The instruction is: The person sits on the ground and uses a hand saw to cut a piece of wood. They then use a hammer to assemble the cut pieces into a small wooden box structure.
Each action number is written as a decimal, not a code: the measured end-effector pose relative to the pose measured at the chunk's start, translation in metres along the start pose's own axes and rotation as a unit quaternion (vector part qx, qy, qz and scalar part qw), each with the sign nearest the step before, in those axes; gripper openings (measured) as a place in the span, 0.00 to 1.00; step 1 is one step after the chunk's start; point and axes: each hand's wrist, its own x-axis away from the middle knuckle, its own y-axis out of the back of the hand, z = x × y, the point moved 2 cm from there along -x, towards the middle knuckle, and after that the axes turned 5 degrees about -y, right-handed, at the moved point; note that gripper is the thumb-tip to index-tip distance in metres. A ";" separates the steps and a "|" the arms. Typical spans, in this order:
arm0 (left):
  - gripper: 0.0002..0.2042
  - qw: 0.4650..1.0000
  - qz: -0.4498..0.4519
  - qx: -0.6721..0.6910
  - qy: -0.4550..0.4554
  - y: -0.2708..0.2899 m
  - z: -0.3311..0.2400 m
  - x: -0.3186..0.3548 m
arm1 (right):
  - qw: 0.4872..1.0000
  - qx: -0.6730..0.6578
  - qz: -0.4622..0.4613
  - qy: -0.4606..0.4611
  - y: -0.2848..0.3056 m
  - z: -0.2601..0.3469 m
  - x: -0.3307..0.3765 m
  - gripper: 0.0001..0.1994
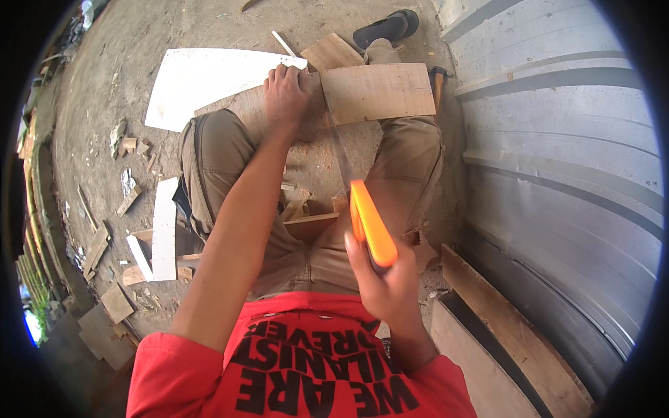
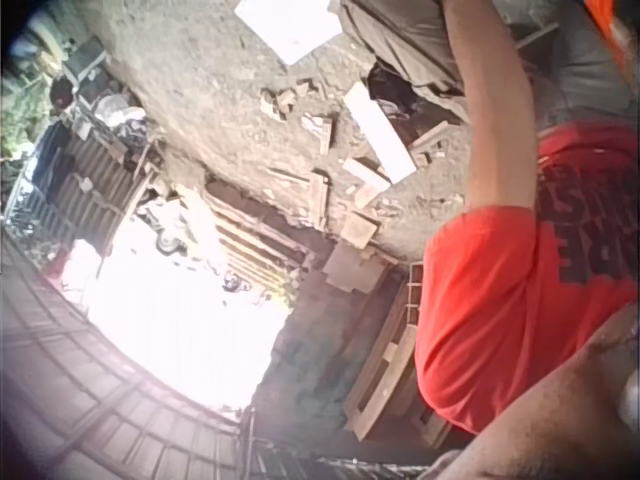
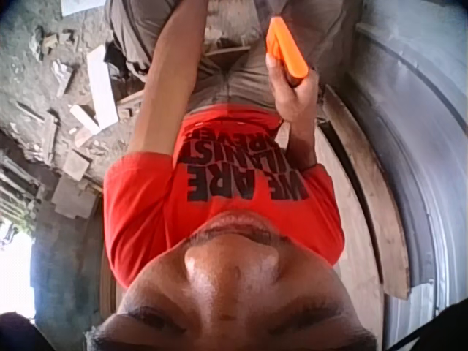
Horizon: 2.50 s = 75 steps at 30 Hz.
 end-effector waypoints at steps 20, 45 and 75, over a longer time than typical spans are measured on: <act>0.13 1.000 0.015 0.015 0.012 -0.003 -0.001 0.001 | 1.000 -0.006 -0.024 -0.017 0.023 -0.034 0.047 0.10; 0.12 1.000 -0.011 0.000 0.013 -0.005 0.007 0.001 | 0.991 0.096 -0.044 0.078 -0.033 -0.036 -0.109 0.14; 0.15 0.998 0.043 0.013 0.053 -0.001 -0.005 -0.009 | 0.989 0.128 -0.044 0.053 -0.066 0.015 -0.251 0.20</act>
